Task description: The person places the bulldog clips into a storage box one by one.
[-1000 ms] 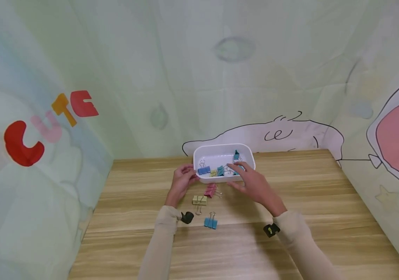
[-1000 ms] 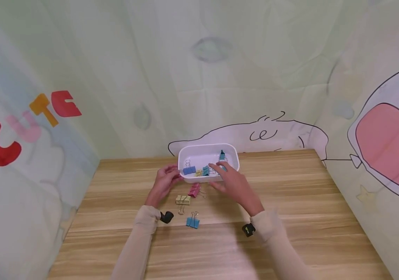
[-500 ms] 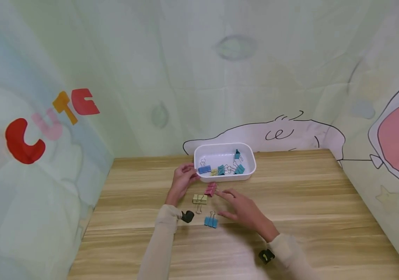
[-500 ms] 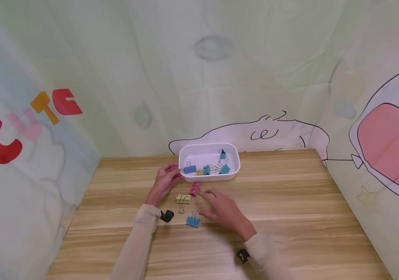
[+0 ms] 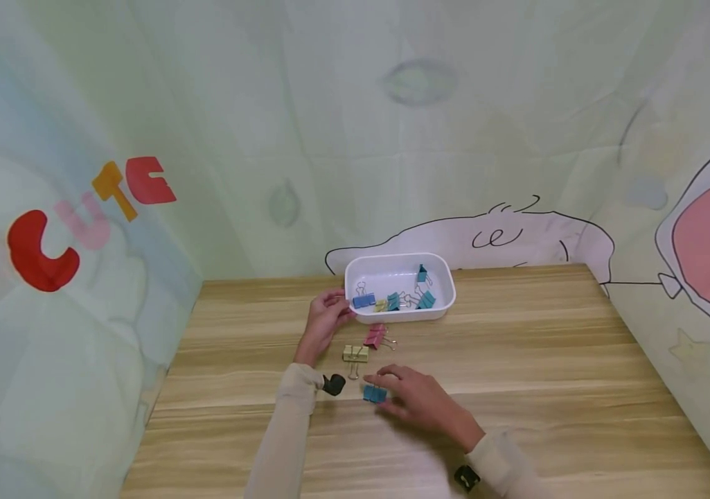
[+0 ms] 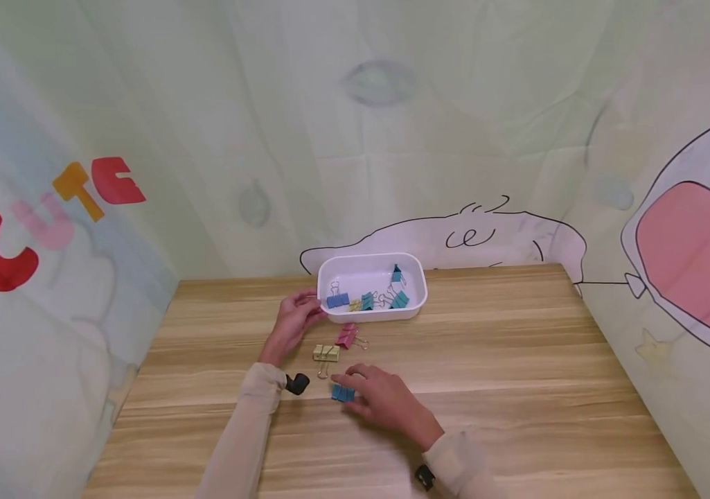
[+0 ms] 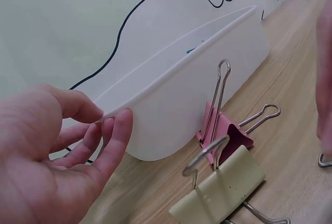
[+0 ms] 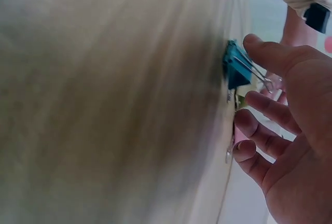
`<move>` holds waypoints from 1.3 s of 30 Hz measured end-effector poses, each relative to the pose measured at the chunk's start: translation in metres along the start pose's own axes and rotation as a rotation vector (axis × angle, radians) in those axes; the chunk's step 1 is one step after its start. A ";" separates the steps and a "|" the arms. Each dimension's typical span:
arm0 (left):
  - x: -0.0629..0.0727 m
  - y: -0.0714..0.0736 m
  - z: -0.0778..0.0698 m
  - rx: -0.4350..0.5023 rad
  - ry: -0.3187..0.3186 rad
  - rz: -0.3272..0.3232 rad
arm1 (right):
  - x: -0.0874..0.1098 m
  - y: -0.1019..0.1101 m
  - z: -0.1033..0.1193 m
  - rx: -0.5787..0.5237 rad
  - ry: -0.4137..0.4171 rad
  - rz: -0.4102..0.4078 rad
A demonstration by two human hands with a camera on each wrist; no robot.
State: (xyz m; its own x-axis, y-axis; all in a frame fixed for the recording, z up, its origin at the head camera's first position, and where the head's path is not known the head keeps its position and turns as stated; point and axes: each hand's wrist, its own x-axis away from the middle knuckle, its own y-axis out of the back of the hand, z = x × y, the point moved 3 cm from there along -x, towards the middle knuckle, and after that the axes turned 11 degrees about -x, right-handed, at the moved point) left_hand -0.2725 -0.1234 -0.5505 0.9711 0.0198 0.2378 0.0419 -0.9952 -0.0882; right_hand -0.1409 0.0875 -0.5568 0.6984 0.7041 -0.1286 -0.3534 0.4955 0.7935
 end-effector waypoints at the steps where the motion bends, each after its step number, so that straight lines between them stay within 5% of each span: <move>1: 0.000 0.000 0.000 -0.004 0.005 -0.001 | 0.000 -0.002 0.000 0.006 0.007 0.005; 25: -0.001 -0.001 0.000 0.004 0.004 -0.007 | 0.004 -0.015 0.000 0.048 0.135 -0.124; 39: -0.002 -0.001 0.000 -0.001 0.003 -0.001 | 0.004 -0.018 0.002 0.087 0.138 -0.141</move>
State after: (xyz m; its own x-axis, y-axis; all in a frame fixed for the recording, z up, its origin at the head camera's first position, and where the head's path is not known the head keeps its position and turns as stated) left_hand -0.2742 -0.1222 -0.5508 0.9703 0.0209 0.2410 0.0430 -0.9953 -0.0867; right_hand -0.1306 0.0812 -0.5703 0.6433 0.6967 -0.3175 -0.1986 0.5524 0.8096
